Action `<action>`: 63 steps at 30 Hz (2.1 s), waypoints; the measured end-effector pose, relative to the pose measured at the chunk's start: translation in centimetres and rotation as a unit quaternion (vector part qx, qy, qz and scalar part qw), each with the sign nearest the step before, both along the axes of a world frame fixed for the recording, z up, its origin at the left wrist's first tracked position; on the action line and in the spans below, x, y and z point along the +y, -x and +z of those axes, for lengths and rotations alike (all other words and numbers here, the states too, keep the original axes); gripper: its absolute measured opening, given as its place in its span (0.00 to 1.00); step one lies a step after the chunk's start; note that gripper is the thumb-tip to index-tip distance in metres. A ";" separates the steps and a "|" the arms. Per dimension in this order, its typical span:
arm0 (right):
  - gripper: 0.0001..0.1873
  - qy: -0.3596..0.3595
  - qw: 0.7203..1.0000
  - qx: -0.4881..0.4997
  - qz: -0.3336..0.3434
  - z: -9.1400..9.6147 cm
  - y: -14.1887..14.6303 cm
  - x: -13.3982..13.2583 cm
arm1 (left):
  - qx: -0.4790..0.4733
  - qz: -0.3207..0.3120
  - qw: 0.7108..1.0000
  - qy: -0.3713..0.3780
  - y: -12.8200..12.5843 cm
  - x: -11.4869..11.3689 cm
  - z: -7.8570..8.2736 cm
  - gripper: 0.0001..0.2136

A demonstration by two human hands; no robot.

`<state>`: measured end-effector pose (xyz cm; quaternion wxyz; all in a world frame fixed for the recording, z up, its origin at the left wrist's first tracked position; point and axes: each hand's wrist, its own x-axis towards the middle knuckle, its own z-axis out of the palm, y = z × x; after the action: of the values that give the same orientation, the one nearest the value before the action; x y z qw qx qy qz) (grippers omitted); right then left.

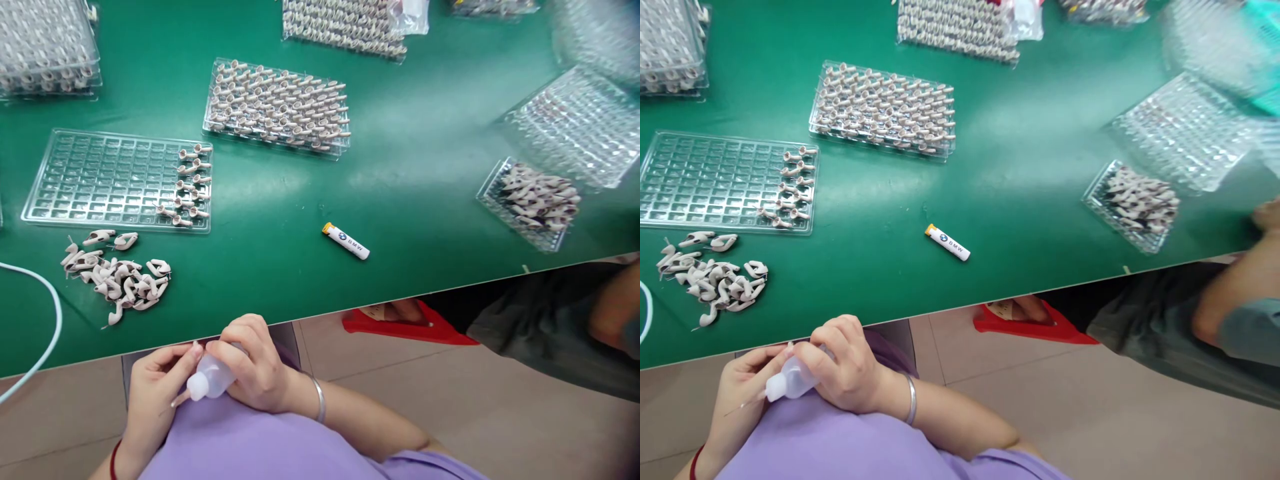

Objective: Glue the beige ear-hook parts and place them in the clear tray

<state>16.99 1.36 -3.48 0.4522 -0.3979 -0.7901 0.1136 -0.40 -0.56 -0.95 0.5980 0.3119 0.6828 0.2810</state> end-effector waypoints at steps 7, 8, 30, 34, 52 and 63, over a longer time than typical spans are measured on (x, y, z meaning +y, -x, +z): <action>0.16 0.074 0.994 0.061 0.051 1.1 -1.2 0.5 | 0.041 -0.124 0.988 -0.082 0.9 1.4 2.6 0.10; 0.17 0.099 0.990 0.088 0.054 1.4 -1.6 0.7 | 0.068 -0.144 0.979 -0.124 1.1 1.4 3.1 0.08; 0.17 0.147 0.972 0.181 -0.022 2.1 -2.9 1.8 | 0.448 -0.221 0.718 -0.485 1.9 16.9 6.9 0.11; 0.16 0.137 0.974 0.181 -0.024 2.2 -2.8 1.9 | 0.476 -0.272 0.714 -0.435 1.8 21.0 6.9 0.13; 0.15 0.133 0.975 0.174 -0.027 2.2 -3.1 1.9 | 0.549 -0.363 0.686 -0.312 5.6 18.7 9.2 0.12; 0.15 0.132 0.977 0.163 -0.025 2.5 -2.9 2.0 | 0.482 -0.335 0.753 -0.299 4.4 15.9 8.0 0.06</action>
<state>19.89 3.35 -0.99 0.5208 -0.4504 -0.6736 0.2687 -4.79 15.36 7.00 0.1220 0.7775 0.6136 0.0646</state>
